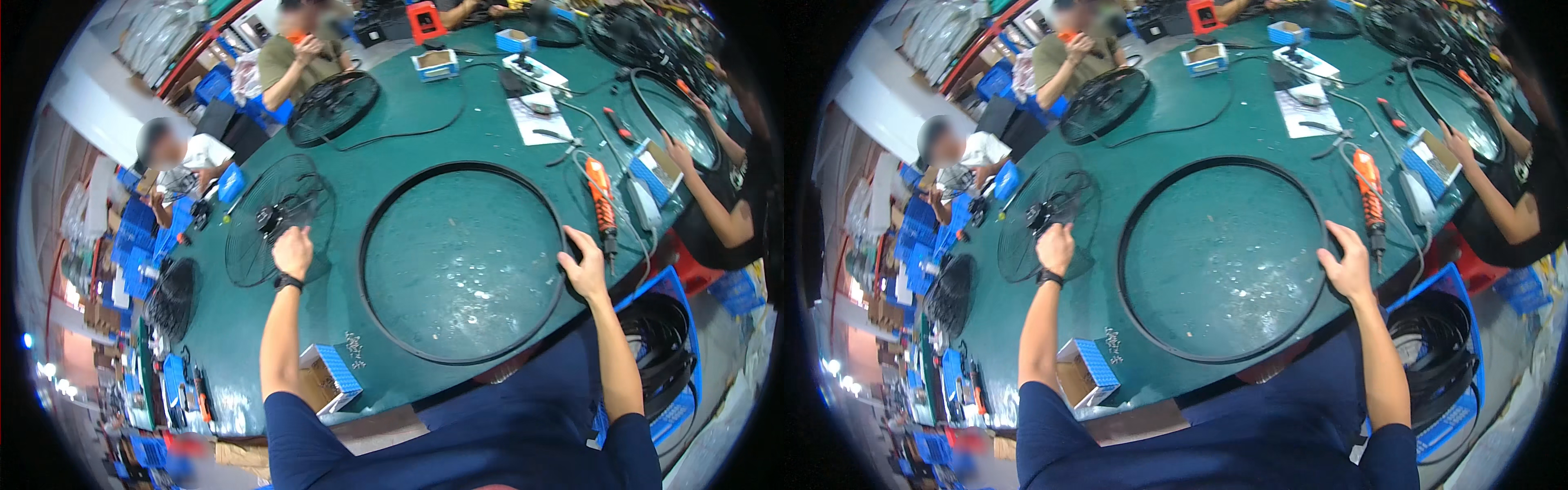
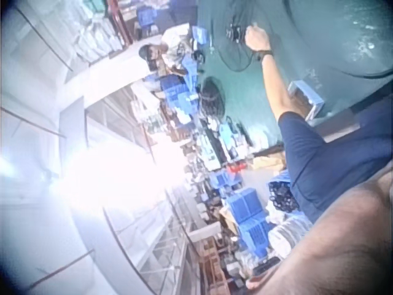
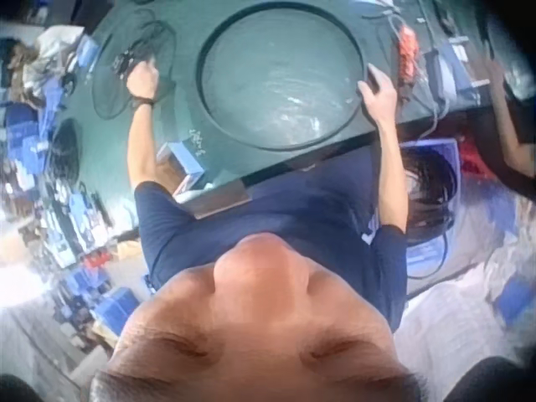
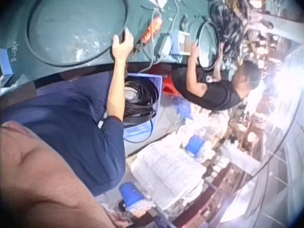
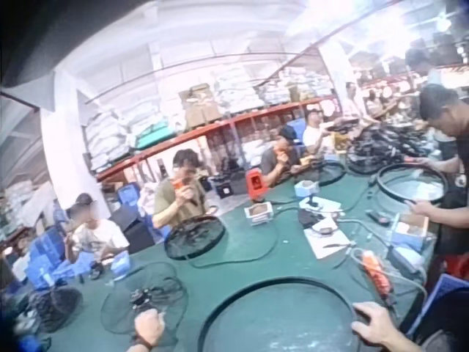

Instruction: Assembling the metal guards and motor housing of an industrial fan using an electric screwdriver.

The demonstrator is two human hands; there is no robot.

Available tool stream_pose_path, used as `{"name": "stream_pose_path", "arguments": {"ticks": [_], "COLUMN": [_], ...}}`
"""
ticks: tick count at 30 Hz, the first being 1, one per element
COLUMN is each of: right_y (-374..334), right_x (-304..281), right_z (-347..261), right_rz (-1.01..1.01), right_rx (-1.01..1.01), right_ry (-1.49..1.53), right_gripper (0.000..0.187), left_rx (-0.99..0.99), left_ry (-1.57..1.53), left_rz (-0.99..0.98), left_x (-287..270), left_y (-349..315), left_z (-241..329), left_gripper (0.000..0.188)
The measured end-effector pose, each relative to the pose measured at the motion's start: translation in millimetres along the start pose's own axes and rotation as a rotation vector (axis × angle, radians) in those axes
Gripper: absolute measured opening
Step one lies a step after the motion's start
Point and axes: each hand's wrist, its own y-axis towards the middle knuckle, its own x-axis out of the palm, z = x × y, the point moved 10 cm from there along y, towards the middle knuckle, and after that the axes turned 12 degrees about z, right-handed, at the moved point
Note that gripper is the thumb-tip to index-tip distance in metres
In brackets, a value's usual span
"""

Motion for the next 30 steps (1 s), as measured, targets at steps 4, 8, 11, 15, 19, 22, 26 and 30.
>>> {"name": "stream_pose_path", "arguments": {"ticks": [4, 8, 11, 15, 19, 22, 26, 30], "right_y": [1.2, 4.0, 5.5, 0.2, -0.6, 1.4, 28.8, 66.0], "right_x": [6.8, 11.3, 18.5, 2.5, 11.7, 15.0, -14.7, -50.6], "right_z": [1.7, 3.9, -0.2, 12.3, 8.7, 20.2, -2.0, -94.3], "right_rz": [0.010, 0.008, -0.006, 0.007, -0.034, -0.079, 0.072, 0.103], "right_rx": [0.023, 0.040, 0.012, 0.050, 0.057, 0.099, 0.172, -0.145], "right_ry": [-0.010, -0.032, -0.032, -0.051, 0.001, 0.102, 0.483, 0.529], "right_gripper": [0.050, 0.052, 0.052, 0.051, 0.055, 0.062, 0.071, 0.081], "left_rx": [-0.189, -0.381, -0.483, -0.868, -0.841, -0.922, -0.882, -0.930], "left_ry": [-0.073, -0.096, -0.494, -1.102, -1.472, -1.651, -1.785, -1.718], "left_rz": [0.128, 0.222, 0.309, 0.389, 0.562, 0.593, 0.194, 0.036], "left_x": [-74.0, -119.1, -151.9, -210.9, -266.5, -290.6, -265.9, -242.7], "left_y": [51.6, 85.3, 99.6, 62.8, 35.3, 13.8, -1.6, -17.0], "left_z": [-14.2, -69.0, -148.6, -142.8, -146.1, -99.8, 1.8, 61.6], "left_gripper": [0.039, 0.051, 0.052, 0.040, 0.031, 0.026, 0.029, 0.036]}}
